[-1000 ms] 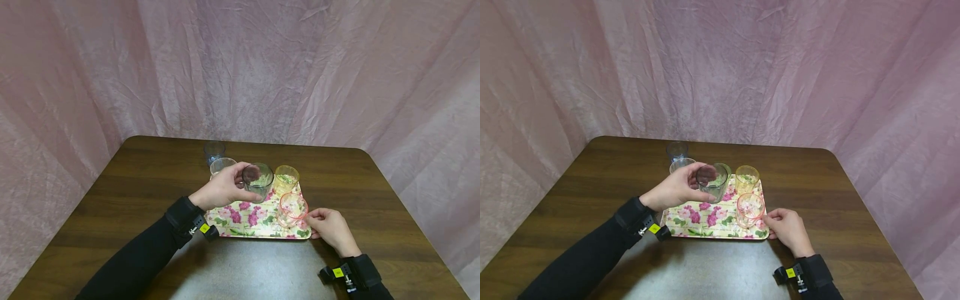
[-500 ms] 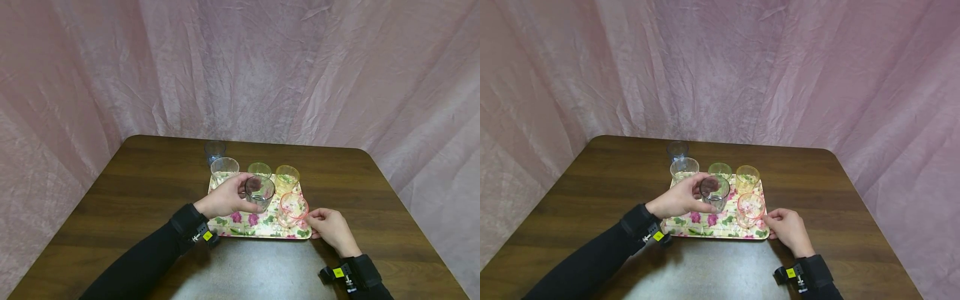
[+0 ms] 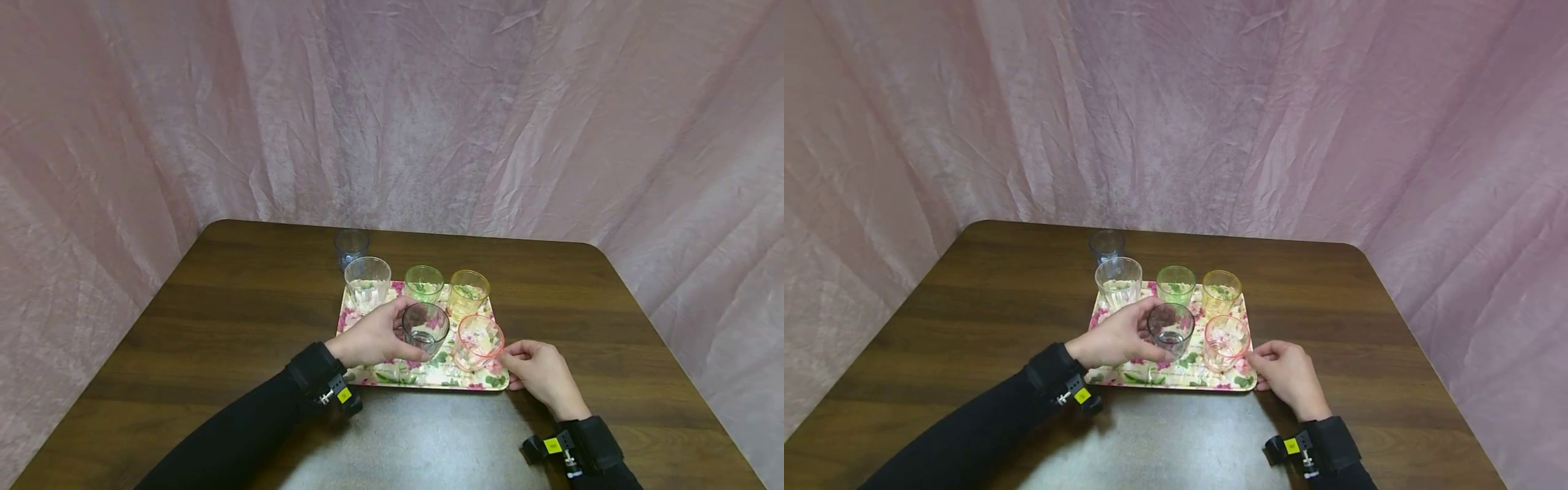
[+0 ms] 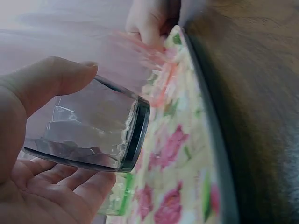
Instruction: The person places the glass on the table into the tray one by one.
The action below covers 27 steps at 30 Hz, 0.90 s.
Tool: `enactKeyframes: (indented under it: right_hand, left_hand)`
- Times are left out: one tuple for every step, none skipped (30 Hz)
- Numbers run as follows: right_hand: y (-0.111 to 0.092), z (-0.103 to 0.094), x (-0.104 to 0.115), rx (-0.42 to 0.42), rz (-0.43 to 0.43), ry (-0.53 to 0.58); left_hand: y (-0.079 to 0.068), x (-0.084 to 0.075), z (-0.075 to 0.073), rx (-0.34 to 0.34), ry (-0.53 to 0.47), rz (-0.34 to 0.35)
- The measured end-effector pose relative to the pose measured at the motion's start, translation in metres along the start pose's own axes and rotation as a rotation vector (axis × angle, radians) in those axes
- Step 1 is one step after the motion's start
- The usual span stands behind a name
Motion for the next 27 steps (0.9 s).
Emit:
enactKeyframes:
  right_hand:
    - [0.000, 0.000, 0.000, 0.002, 0.001, 0.002]
    - [0.000, 0.000, 0.000, 0.002, 0.001, 0.004]
    - [0.000, 0.000, 0.000, 0.002, 0.001, 0.006]
    - [0.000, 0.000, -0.001, 0.002, 0.000, 0.006]
    - [0.000, 0.000, -0.001, 0.001, -0.001, 0.006]
    - [0.000, 0.000, -0.001, 0.001, -0.002, 0.006]
    - [0.000, 0.000, -0.001, 0.001, -0.002, 0.007]
    - [0.000, 0.000, -0.001, 0.000, -0.004, 0.006]
    - [0.000, 0.000, -0.001, -0.001, -0.005, 0.007]
    - [0.000, 0.000, -0.001, 0.000, -0.006, 0.006]
    - [0.000, 0.000, -0.001, 0.002, -0.006, 0.006]
    - [0.000, 0.000, -0.001, 0.003, -0.006, 0.007]
    - [0.000, 0.001, -0.001, 0.004, -0.006, 0.008]
    - [0.000, 0.001, -0.001, 0.004, -0.008, 0.008]
    - [0.000, 0.000, -0.001, 0.005, -0.009, 0.008]
    - [0.000, 0.000, -0.001, 0.005, -0.009, 0.007]
    - [0.001, 0.001, -0.001, 0.005, -0.009, 0.007]
    - [0.001, 0.001, -0.001, 0.004, -0.008, 0.008]
    - [0.001, 0.001, -0.002, 0.004, -0.011, 0.011]
    - [0.001, 0.001, -0.002, 0.004, -0.011, 0.011]
    - [0.001, 0.001, -0.002, 0.005, -0.011, 0.010]
    - [0.001, 0.001, -0.002, 0.005, -0.009, 0.010]
    - [0.001, 0.001, -0.002, 0.005, -0.009, 0.009]
    - [0.001, 0.001, -0.002, 0.004, -0.008, 0.009]
    - [0.001, 0.001, -0.002, 0.005, -0.007, 0.008]
    - [0.001, 0.001, -0.002, 0.005, -0.006, 0.007]
    - [0.001, 0.001, -0.001, 0.007, -0.007, 0.007]
  left_hand:
    - [0.000, 0.002, 0.001, -0.003, -0.005, -0.005]
    - [0.000, 0.003, 0.001, -0.007, -0.014, -0.012]
    - [-0.001, 0.005, 0.002, -0.005, -0.024, -0.017]
    - [-0.001, 0.006, 0.003, -0.001, -0.037, -0.021]
    - [-0.002, 0.006, 0.004, 0.004, -0.048, -0.022]
    - [-0.003, 0.005, 0.005, 0.008, -0.057, -0.024]
    - [-0.004, 0.004, 0.006, 0.012, -0.060, -0.027]
    - [-0.005, 0.001, 0.007, 0.013, -0.061, -0.028]
    - [-0.006, -0.002, 0.008, 0.016, -0.059, -0.029]
    - [-0.008, -0.005, 0.009, 0.014, -0.053, -0.032]
    - [-0.009, -0.009, 0.009, 0.012, -0.046, -0.035]
    - [-0.011, -0.012, 0.010, 0.006, -0.041, -0.040]
    - [-0.012, -0.014, 0.010, 0.000, -0.035, -0.043]
    - [-0.013, -0.016, 0.011, -0.006, -0.031, -0.045]
    - [-0.014, -0.017, 0.011, -0.009, -0.023, -0.049]
    - [-0.015, -0.018, 0.011, -0.010, -0.016, -0.051]
    - [-0.015, -0.018, 0.011, -0.010, -0.011, -0.050]
    - [-0.015, -0.017, 0.011, -0.011, -0.007, -0.050]
    - [-0.015, -0.017, 0.011, -0.007, -0.001, -0.049]
    - [-0.015, -0.017, 0.011, -0.004, 0.004, -0.049]
    - [-0.015, -0.017, 0.011, 0.000, 0.004, -0.049]
    - [-0.014, -0.012, 0.010, 0.002, 0.006, -0.048]
    - [-0.012, -0.007, 0.010, 0.001, 0.004, -0.047]
    - [-0.011, -0.002, 0.009, 0.002, 0.005, -0.047]
    - [-0.009, 0.002, 0.009, -0.001, 0.006, -0.045]
    - [-0.008, 0.007, 0.009, -0.005, 0.009, -0.044]
    - [-0.006, 0.012, 0.010, -0.011, 0.009, -0.046]
Point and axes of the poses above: each hand's wrist, its own y-axis towards the middle knuckle, its own z-axis out of the palm, x = y × z, the point moved 3 cm from there along y, towards the middle knuckle, and after that the axes turned 11 degrees about -x, right-handed, at the moved point
